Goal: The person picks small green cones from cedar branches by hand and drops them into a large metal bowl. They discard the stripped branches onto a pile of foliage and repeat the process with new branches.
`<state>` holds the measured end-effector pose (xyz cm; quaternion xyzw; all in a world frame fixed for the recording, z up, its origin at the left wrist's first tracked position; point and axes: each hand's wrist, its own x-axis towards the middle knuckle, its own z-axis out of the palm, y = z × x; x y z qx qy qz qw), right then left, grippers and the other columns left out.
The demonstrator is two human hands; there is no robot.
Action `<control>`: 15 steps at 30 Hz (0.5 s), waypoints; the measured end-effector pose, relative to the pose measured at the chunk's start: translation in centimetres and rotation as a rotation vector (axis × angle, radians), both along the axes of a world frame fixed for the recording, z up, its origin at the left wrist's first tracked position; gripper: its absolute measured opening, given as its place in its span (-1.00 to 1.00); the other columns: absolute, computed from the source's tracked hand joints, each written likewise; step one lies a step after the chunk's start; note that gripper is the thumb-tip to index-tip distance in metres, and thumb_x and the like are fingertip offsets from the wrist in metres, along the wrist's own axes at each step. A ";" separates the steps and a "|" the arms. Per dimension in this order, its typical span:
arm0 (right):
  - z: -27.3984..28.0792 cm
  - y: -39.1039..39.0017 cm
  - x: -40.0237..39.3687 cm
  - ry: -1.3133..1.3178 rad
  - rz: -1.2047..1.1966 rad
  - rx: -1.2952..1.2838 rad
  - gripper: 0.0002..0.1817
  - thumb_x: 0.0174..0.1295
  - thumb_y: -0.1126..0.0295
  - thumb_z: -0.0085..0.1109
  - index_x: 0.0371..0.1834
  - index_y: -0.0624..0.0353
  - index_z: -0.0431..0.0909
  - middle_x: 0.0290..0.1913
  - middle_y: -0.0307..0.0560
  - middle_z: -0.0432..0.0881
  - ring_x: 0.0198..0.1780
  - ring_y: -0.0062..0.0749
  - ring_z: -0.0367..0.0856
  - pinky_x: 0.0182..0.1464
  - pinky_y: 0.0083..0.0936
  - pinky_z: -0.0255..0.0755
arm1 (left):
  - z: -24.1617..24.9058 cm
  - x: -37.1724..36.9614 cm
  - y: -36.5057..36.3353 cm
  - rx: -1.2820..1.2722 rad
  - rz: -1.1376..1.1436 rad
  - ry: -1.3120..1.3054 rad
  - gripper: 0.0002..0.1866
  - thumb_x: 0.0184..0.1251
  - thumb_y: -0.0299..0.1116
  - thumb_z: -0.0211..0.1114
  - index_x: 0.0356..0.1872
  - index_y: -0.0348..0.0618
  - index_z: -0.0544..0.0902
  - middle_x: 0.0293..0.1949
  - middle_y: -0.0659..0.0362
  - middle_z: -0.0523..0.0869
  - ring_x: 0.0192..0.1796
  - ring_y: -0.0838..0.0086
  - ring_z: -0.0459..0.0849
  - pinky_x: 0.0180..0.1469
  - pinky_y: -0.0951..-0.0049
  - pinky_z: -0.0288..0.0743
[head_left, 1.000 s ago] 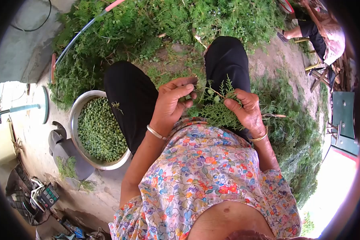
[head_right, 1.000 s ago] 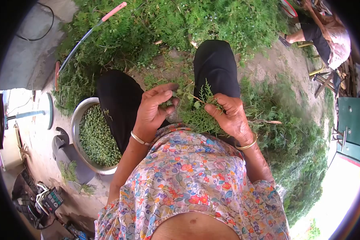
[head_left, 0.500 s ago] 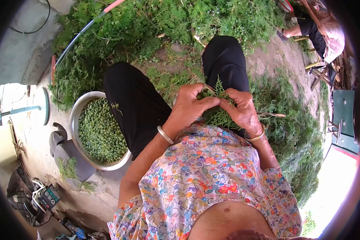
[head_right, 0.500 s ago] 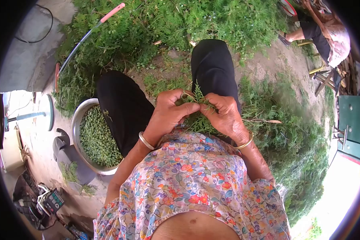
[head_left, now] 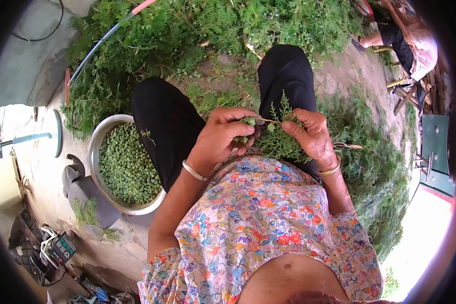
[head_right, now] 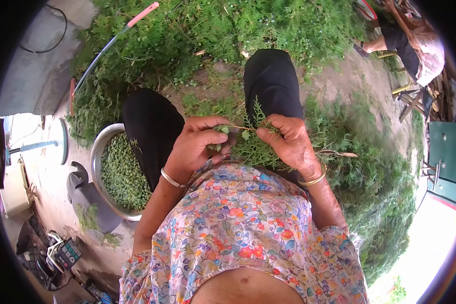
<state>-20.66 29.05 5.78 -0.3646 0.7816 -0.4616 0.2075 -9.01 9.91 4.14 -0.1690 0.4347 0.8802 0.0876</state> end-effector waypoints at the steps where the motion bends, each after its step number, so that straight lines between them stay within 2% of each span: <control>1: 0.2 0.0 0.0 0.002 -0.005 0.003 -0.86 0.13 0.55 0.24 -0.49 0.30 0.46 -0.66 -0.19 0.36 -0.56 -0.66 0.22 -0.52 -0.57 0.20 | 0.1 0.0 0.0 0.115 0.049 -0.040 -0.88 0.11 -0.55 0.24 -0.33 -0.41 0.59 -0.51 0.13 0.60 -0.62 0.56 0.49 -0.65 0.61 0.31; 5: 0.4 -0.3 0.6 -0.008 0.016 0.004 -0.87 0.12 0.55 0.24 -0.48 0.30 0.47 -0.64 -0.18 0.39 -0.56 -0.65 0.23 -0.51 -0.55 0.22 | -1.1 0.4 0.1 0.130 0.007 -0.002 -0.84 0.14 -0.53 0.22 -0.28 -0.41 0.58 -0.45 0.12 0.62 -0.58 0.55 0.51 -0.67 0.60 0.30; 8: 0.1 -0.2 0.7 -0.023 -0.015 0.025 -0.88 0.12 0.55 0.24 -0.46 0.30 0.48 -0.63 -0.17 0.41 -0.56 -0.65 0.25 -0.51 -0.56 0.24 | -0.3 0.3 0.3 0.150 0.073 -0.052 -0.84 0.15 -0.46 0.24 -0.34 -0.39 0.58 -0.53 0.10 0.59 -0.60 0.59 0.48 -0.68 0.64 0.24; 10: 0.0 0.0 0.7 -0.024 -0.046 0.033 -0.89 0.12 0.54 0.24 -0.46 0.30 0.49 -0.63 -0.17 0.42 -0.56 -0.65 0.26 -0.50 -0.57 0.25 | 0.5 0.7 -0.7 -0.222 -0.210 -0.112 -0.83 0.14 -0.40 0.29 -0.48 -0.34 0.59 -0.64 0.17 0.56 -0.69 0.63 0.43 -0.71 0.64 0.21; 13: 0.0 0.1 0.5 -0.001 0.021 0.047 -0.89 0.13 0.52 0.25 -0.45 0.29 0.50 -0.64 -0.16 0.42 -0.56 -0.65 0.28 -0.49 -0.59 0.27 | 1.3 2.1 -2.0 -0.359 -0.284 -0.106 -0.79 0.12 -0.38 0.31 -0.57 -0.33 0.60 -0.71 0.22 0.52 -0.75 0.65 0.40 -0.73 0.65 0.20; 14: 0.2 0.3 0.4 -0.009 -0.016 0.017 -0.89 0.13 0.52 0.25 -0.45 0.29 0.50 -0.64 -0.17 0.42 -0.56 -0.66 0.27 -0.49 -0.59 0.26 | 1.6 2.7 -2.5 -0.417 -0.167 -0.214 -0.80 0.11 -0.40 0.31 -0.57 -0.34 0.62 -0.71 0.19 0.53 -0.74 0.64 0.42 -0.75 0.66 0.20; 15: 0.2 0.4 0.3 -0.019 -0.053 -0.015 -0.88 0.13 0.51 0.25 -0.46 0.28 0.51 -0.64 -0.17 0.42 -0.56 -0.66 0.26 -0.49 -0.59 0.26 | 1.0 3.3 -3.8 -0.311 -0.087 -0.164 -0.84 0.11 -0.44 0.29 -0.51 -0.38 0.64 -0.70 0.17 0.55 -0.74 0.64 0.42 -0.73 0.67 0.22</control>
